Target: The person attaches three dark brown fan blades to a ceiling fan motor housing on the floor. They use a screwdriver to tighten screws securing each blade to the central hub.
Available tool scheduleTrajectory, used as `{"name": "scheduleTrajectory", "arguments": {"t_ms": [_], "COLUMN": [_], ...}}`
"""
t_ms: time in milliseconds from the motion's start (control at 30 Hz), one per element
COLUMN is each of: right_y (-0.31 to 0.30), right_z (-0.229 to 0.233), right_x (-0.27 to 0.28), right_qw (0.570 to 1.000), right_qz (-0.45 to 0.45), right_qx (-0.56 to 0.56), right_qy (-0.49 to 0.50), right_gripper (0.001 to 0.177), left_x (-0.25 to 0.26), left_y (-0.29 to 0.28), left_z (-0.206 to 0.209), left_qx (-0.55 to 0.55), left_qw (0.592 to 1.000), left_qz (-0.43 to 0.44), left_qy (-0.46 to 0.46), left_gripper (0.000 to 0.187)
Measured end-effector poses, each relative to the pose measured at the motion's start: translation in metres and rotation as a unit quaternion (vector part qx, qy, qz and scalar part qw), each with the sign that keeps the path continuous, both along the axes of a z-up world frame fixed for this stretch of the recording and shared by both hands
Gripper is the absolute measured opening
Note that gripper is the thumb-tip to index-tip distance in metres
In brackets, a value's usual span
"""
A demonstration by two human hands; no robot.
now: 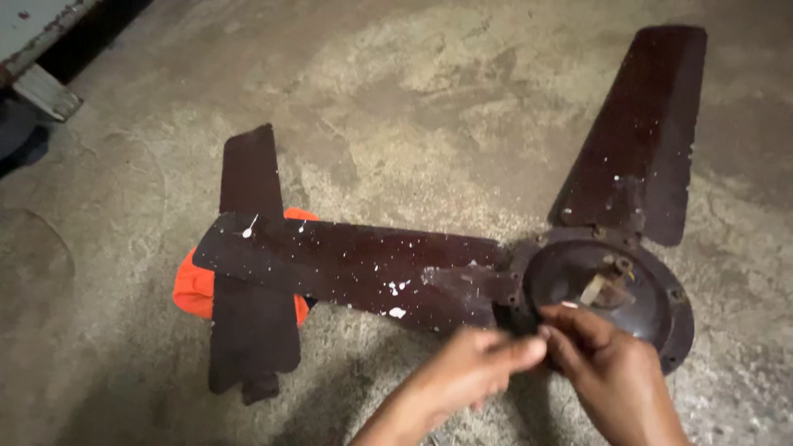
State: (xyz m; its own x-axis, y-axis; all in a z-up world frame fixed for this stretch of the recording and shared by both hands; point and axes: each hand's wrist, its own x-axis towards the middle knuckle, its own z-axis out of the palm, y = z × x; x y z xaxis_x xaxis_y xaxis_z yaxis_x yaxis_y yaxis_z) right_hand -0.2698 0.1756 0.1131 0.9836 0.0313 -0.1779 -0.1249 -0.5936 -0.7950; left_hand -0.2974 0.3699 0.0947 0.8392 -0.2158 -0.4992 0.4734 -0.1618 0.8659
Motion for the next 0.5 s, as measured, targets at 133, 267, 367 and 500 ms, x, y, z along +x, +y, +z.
{"name": "scheduleTrajectory", "arguments": {"t_ms": [133, 267, 367, 500], "right_y": [0.012, 0.024, 0.025, 0.019], "right_z": [0.012, 0.009, 0.002, -0.009], "right_x": [-0.004, -0.008, -0.011, -0.014], "right_qw": [0.999, 0.996, 0.995, 0.996], "right_qz": [0.007, 0.040, 0.048, 0.025], "right_qx": [-0.001, -0.038, -0.029, 0.078], "right_qy": [-0.033, -0.075, -0.084, -0.040], "right_gripper": [0.029, 0.027, 0.025, 0.025], "left_x": [0.017, 0.021, 0.024, 0.042], "left_y": [0.009, 0.017, 0.020, 0.023], "left_z": [0.029, 0.040, 0.033, 0.018], "left_qx": [0.113, 0.217, 0.278, 0.320], "left_qw": [0.964, 0.941, 0.913, 0.890], "left_qz": [0.132, 0.141, 0.072, -0.001], "left_qy": [-0.203, -0.220, -0.291, -0.324], "left_gripper": [0.036, 0.038, 0.042, 0.056]}}
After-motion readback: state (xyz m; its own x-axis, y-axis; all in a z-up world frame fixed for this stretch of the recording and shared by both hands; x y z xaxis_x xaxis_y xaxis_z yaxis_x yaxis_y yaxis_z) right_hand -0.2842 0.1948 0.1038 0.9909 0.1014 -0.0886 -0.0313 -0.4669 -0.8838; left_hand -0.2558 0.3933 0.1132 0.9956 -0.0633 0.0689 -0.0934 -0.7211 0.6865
